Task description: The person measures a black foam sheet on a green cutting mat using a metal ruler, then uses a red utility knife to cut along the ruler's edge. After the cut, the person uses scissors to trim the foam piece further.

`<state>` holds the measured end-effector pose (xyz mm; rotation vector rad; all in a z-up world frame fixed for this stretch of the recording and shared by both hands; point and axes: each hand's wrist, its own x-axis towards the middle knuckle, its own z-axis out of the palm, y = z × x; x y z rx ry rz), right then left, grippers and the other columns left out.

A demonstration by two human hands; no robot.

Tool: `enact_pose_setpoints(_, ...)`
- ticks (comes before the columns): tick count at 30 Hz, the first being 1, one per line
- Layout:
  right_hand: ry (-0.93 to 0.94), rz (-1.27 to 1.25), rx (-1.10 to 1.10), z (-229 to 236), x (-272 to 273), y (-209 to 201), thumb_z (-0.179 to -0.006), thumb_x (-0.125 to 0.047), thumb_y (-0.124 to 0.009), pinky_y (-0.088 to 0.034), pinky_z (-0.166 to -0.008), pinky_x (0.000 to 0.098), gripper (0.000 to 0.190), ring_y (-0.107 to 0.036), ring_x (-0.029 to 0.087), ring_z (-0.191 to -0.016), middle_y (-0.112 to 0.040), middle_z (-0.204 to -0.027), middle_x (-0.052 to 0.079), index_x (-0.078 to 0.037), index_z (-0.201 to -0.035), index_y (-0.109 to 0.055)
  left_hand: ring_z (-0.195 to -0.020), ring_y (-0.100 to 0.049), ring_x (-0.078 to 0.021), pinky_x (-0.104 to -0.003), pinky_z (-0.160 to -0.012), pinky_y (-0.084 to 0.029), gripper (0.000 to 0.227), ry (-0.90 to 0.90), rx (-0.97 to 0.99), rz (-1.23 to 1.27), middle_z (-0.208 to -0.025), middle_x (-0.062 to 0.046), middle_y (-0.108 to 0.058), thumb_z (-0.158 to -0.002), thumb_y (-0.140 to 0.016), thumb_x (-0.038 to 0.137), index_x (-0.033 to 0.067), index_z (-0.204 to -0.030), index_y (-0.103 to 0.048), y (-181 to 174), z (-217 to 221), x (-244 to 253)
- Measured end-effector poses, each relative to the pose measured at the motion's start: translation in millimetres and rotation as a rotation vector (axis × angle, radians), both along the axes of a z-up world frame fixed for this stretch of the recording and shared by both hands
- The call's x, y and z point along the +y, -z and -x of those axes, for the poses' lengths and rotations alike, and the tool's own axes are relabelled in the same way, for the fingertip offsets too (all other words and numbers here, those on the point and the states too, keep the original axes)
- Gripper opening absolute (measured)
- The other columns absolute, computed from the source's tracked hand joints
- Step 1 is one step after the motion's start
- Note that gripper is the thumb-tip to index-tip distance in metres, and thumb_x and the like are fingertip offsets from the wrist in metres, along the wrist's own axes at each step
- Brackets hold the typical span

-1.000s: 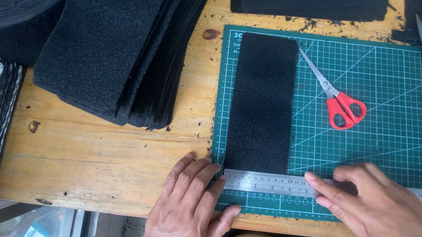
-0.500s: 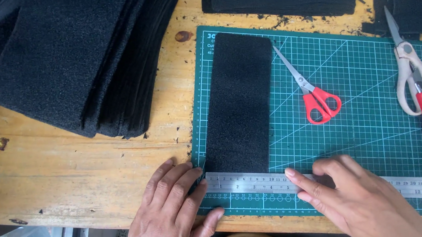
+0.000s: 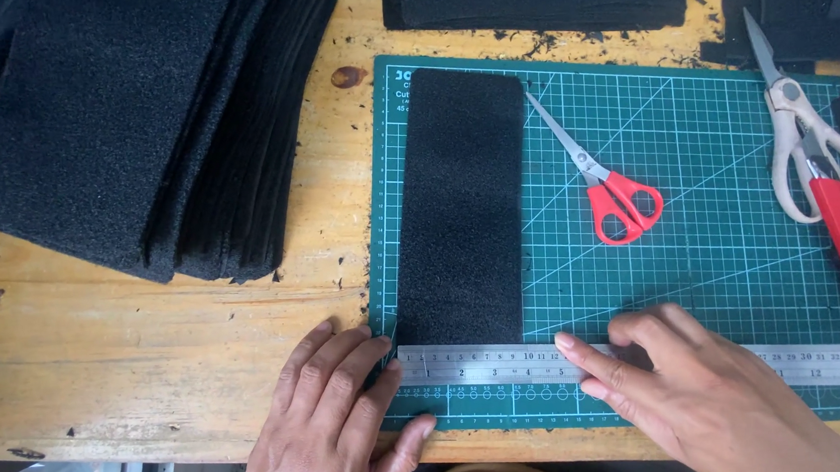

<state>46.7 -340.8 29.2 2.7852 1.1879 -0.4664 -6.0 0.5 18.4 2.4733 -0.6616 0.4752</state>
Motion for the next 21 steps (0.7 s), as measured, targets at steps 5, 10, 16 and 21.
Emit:
enact_pose_setpoints(5,-0.010,-0.080,-0.007,0,1,-5,-0.092,-0.045,-0.066,-0.061,-0.061,0.0297,0.065,-0.055,0.015,-0.089,-0.051,-0.106,0.003,-0.026,-0.152,-0.052,-0.119,-0.062,-0.0350,-0.057,-0.111,-0.047,0.041,0.023,0.026,0.057,-0.122,-0.018,-0.065,-0.095,-0.071,0.038,0.0012,-0.112,-0.063,-3,0,3)
enact_pose_setpoints(10,0.007,-0.198,-0.049,8,-6,-9,-0.085,-0.040,-0.077,-0.058,-0.049,0.0324,0.078,-0.058,0.015,-0.079,-0.053,-0.100,0.002,-0.031,-0.155,-0.044,-0.120,-0.063,-0.0327,-0.053,-0.114,-0.045,0.043,0.034,0.103,0.115,-0.122,-0.017,-0.066,-0.097,-0.065,0.034,-0.0023,-0.120,-0.063,-22,-4,8)
enact_pose_setpoints(16,0.222,-0.241,-0.149,11,-18,-27,-0.084,-0.041,-0.071,-0.061,-0.050,0.0309,0.071,-0.063,0.014,-0.082,-0.059,-0.104,0.002,-0.037,-0.152,-0.050,-0.116,-0.060,-0.0331,-0.047,-0.108,-0.046,0.036,0.010,0.065,0.036,-0.124,-0.017,-0.061,-0.104,-0.050,0.021,-0.0040,-0.129,-0.056,-47,-30,13)
enact_pose_setpoints(21,0.378,-0.391,-0.397,8,-31,-22,-0.093,-0.032,-0.064,-0.059,-0.067,0.0368,0.056,-0.066,0.017,-0.089,-0.060,-0.116,0.005,-0.026,-0.149,-0.059,-0.131,-0.055,-0.0407,-0.055,-0.114,-0.040,0.041,0.103,0.041,-0.092,-0.135,-0.023,-0.059,-0.101,-0.062,0.028,-0.0028,-0.128,-0.061,-45,-55,2)
